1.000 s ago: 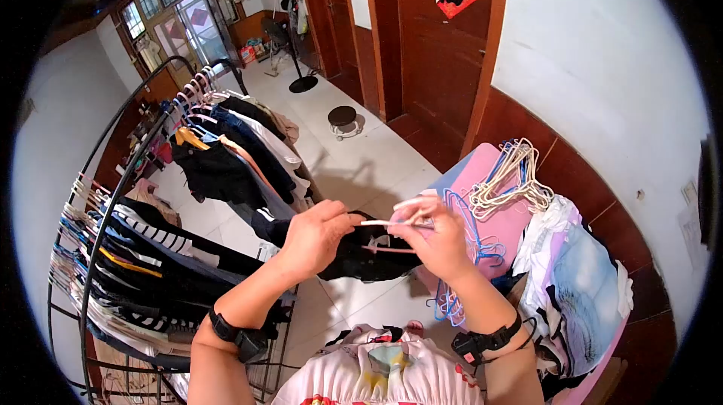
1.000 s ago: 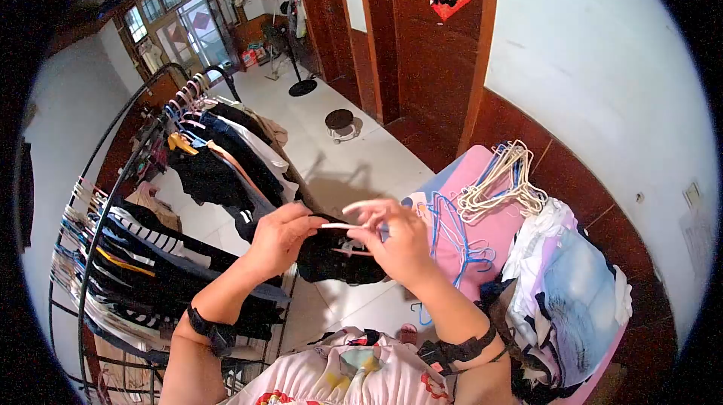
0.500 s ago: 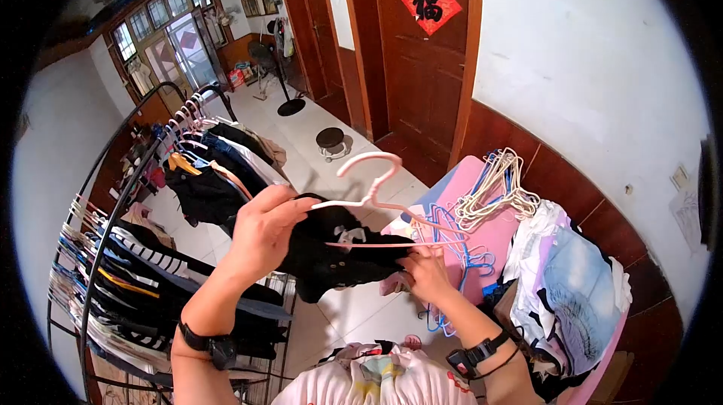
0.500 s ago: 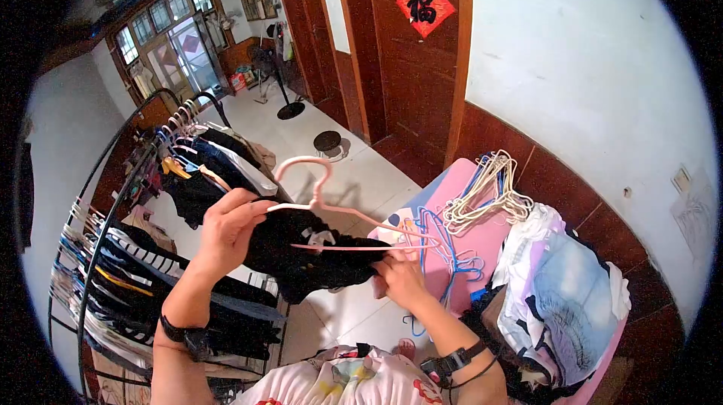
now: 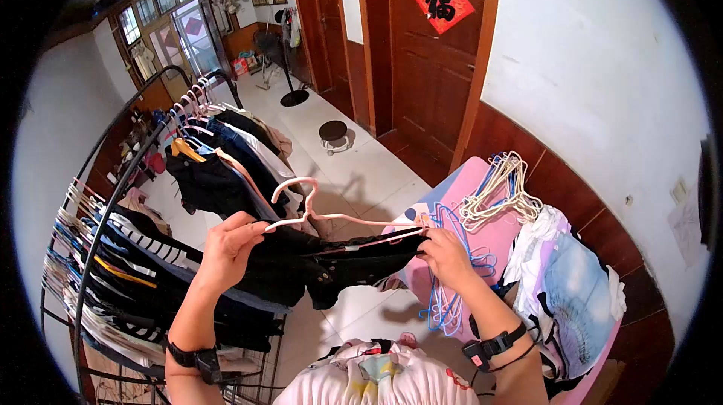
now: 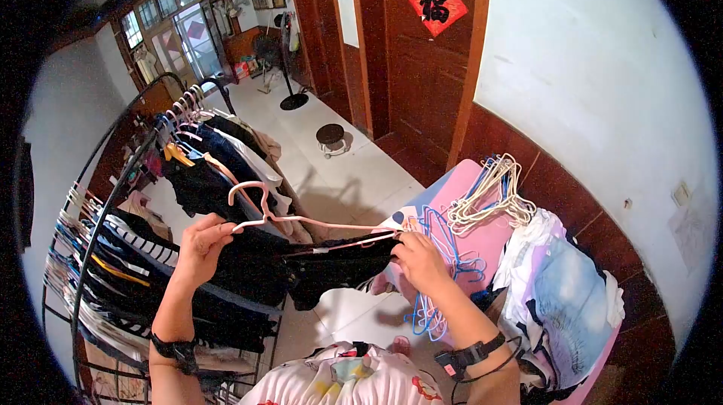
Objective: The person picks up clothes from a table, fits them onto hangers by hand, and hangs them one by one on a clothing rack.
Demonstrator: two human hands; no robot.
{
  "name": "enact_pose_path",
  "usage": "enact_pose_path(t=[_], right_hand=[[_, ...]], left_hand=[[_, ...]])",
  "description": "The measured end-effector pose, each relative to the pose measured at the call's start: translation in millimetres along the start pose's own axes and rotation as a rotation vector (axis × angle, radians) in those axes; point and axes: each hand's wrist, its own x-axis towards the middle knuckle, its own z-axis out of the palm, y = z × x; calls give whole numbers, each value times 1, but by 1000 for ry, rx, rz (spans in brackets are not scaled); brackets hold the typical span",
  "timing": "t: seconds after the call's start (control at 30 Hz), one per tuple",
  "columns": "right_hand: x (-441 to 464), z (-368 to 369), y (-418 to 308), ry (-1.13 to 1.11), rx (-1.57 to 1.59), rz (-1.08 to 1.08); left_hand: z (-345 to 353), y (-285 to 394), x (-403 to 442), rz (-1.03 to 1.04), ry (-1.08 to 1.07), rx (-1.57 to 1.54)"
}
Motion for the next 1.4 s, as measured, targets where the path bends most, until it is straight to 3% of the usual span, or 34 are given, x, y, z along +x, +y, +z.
enact_pose_path(t=[0.3, 0.4, 0.5, 0.63, 0.83, 0.97, 1.07, 1.17, 1.4], right_hand=[[54, -37, -31, 0, -17, -64], [78, -51, -58, -4, 37, -349], [88, -43, -74, -62, 187, -382], [95, -22, -81, 14, 290, -176], [104, -35, -80, 54, 192, -225], [106, -42, -73, 128, 163, -119], [105, -38, -73, 138, 217, -51], [106, -40, -76, 107, 228, 28], [97, -51, -37, 29, 284, 84]], left_hand=[[11, -19, -26, -10, 45, 58], [15, -24, -29, -37, 73, 1], [17, -29, -31, -70, 82, -134], [18, -30, -29, -50, 131, -248], [18, -52, -37, -109, 174, -264], [17, -69, -48, -284, 108, -368], [26, -55, -41, -435, 211, -492], [33, -76, -43, -302, 153, -360], [21, -85, -44, -323, 217, -390]])
